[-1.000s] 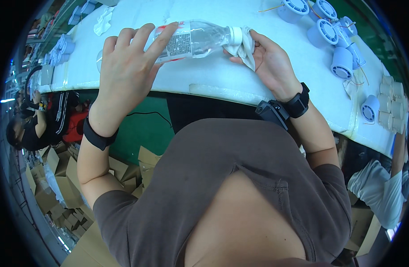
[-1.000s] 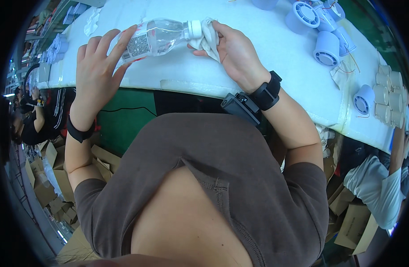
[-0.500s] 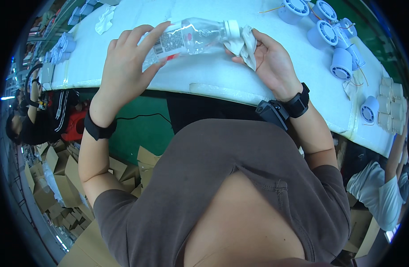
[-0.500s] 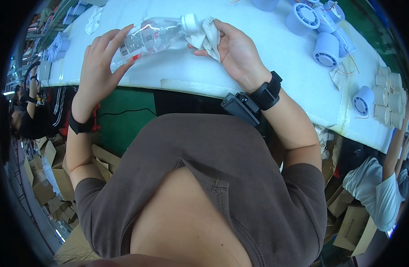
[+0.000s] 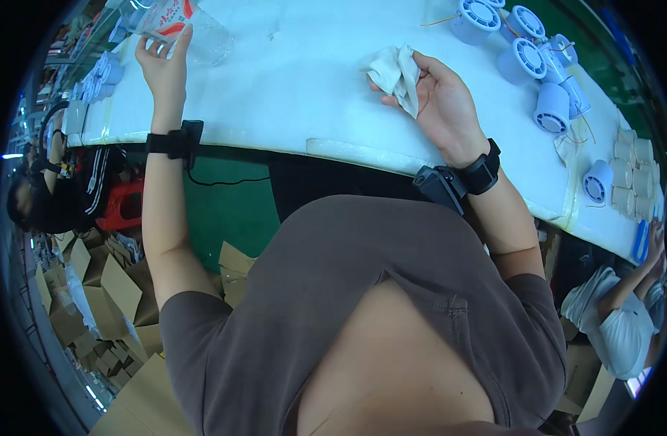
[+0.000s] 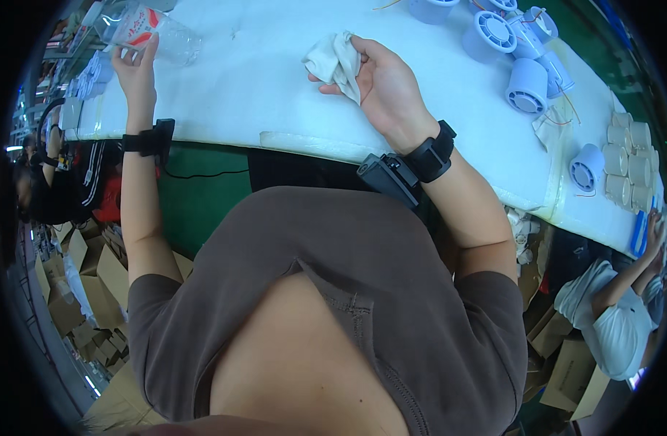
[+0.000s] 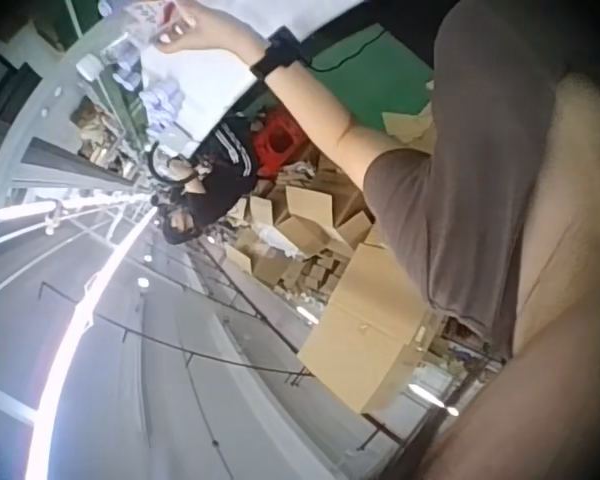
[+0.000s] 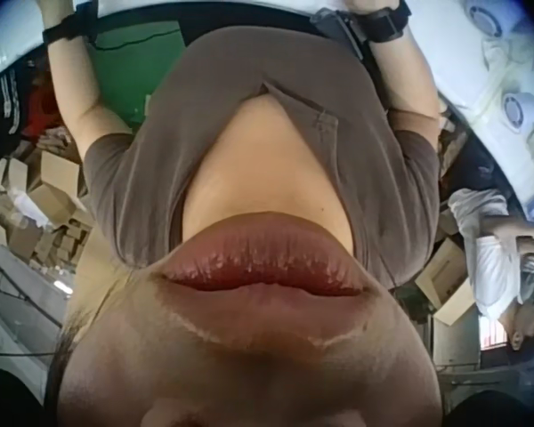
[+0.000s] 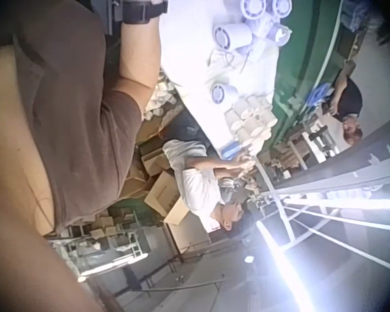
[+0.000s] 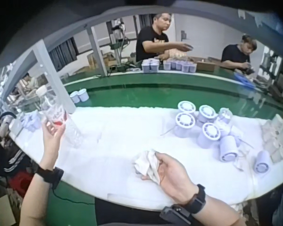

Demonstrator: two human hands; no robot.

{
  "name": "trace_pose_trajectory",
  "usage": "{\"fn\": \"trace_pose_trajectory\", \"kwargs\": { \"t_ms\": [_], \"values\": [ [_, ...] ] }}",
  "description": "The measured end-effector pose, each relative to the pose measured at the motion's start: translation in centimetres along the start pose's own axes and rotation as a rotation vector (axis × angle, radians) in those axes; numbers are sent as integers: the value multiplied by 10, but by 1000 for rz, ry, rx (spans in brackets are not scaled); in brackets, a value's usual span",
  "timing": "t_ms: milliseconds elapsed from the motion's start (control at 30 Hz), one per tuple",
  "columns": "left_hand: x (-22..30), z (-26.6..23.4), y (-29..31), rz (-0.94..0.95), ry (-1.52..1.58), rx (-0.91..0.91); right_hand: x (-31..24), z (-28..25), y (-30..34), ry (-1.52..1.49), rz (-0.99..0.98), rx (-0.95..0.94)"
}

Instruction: Wipe and clean white plastic electronic components with a cloth at a production line station.

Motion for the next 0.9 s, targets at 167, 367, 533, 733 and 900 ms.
{"fn": "trace_pose_trajectory", "kwargs": {
  "t_ms": [167, 367, 533, 733, 900],
  "values": [
    [36, -13, 30, 284, -255, 227, -2, -3, -1, 17, -1, 24],
    [162, 51, 130, -363, 821, -614, -3, -9, -16, 89, 22, 28],
    [188, 83, 98, 105, 1058, -988, 17, -15, -9, -250, -12, -34],
    [228, 78, 40, 526, 980, -713, 12, -16, 22, -17, 54, 209],
    [220, 44, 36, 471, 773, -619, -10, -13, 14, -35, -74, 246]
  ]
}}
Point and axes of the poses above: each hand's wrist, its own y-axis away from the middle knuckle, its own z-axis out of the palm, x = y × z, the point moved 6 cm from there along -y, towards the middle knuckle, and after that the axes turned 15 degrees about x, right-handed, at the moved point
